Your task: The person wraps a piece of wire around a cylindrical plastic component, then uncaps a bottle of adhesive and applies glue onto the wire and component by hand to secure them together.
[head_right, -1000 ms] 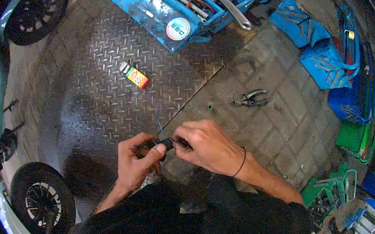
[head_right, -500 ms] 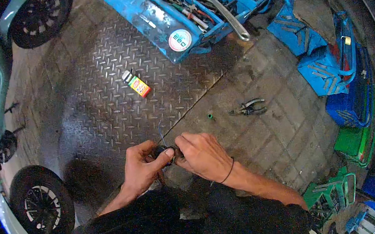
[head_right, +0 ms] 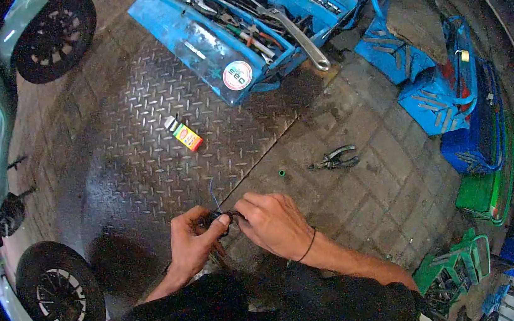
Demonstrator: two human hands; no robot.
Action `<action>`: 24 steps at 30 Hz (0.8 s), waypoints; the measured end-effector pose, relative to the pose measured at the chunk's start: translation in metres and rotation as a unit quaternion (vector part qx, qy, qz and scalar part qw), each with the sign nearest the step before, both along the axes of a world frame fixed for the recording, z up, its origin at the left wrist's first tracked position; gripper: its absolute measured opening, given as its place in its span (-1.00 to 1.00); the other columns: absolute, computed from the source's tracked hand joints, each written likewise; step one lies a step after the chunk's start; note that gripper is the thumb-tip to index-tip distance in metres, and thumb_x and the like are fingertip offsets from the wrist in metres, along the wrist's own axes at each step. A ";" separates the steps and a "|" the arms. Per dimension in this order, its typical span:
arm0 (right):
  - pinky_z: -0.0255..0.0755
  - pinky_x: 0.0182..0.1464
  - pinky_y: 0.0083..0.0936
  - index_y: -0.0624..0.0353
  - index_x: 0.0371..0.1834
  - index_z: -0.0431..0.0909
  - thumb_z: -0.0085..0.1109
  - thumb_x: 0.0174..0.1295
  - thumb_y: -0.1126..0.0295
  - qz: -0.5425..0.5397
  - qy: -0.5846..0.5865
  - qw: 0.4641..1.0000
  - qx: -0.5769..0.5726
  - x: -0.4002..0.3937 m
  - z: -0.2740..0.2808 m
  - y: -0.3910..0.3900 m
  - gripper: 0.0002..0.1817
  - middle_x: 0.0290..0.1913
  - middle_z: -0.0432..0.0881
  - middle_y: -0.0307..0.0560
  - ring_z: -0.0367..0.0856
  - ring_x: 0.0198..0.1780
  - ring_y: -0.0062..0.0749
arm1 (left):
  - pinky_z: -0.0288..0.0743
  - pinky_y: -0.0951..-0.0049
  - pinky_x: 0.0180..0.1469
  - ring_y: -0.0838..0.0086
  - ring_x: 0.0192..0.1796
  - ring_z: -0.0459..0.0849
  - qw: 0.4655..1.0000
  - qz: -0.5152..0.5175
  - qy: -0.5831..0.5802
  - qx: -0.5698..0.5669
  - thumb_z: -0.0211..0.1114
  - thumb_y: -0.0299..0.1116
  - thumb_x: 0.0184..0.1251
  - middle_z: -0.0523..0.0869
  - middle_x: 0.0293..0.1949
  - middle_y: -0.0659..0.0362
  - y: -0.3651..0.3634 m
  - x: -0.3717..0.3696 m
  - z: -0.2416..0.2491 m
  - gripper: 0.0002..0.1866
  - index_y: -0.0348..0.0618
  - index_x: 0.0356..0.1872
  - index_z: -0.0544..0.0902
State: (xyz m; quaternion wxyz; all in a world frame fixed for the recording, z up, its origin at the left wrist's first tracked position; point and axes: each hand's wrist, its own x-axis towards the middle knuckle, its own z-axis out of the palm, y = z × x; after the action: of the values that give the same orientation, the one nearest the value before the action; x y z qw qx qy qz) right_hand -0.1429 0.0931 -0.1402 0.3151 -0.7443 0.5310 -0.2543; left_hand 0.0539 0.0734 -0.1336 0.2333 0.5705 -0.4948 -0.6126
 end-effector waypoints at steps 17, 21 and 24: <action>0.50 -0.33 -0.13 0.20 -0.21 0.43 0.27 0.06 0.35 0.040 0.107 0.993 -0.033 0.008 -0.003 0.009 -0.70 -0.29 0.55 0.00 0.67 -0.27 -0.04 | 0.50 0.46 -0.56 0.54 -0.56 0.64 0.996 -0.028 -0.008 0.087 0.44 -0.32 0.28 0.69 -0.51 0.13 0.001 -0.002 0.020 -0.72 -0.42 -0.32 0.65; 0.50 -0.33 -0.11 0.21 -0.19 0.41 0.27 0.07 0.31 0.028 0.117 0.993 -0.020 0.008 -0.007 0.010 -0.68 -0.28 0.55 0.02 0.67 -0.28 0.00 | 0.50 0.47 -0.56 0.54 -0.53 0.65 0.997 -0.033 -0.014 0.074 0.46 -0.35 0.26 0.69 -0.49 0.12 0.003 0.001 0.006 -0.74 -0.41 -0.31 0.65; 0.51 -0.26 -0.07 0.17 -0.14 0.38 0.37 0.03 0.18 0.000 0.134 0.991 0.015 0.004 -0.002 0.005 -0.54 -0.26 0.56 0.03 0.68 -0.26 -0.01 | 0.59 0.45 -0.54 0.51 -0.53 0.71 0.999 -0.053 -0.004 0.007 0.46 -0.34 0.29 0.71 -0.51 0.13 0.000 0.001 0.012 -0.75 -0.35 -0.22 0.69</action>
State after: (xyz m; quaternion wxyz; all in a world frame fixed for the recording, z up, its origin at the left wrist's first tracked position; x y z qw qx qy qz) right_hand -0.1393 0.0986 -0.1424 0.2520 -0.7671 0.5720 -0.1442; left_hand 0.0549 0.0733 -0.1214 0.1946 0.5476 -0.5207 -0.6254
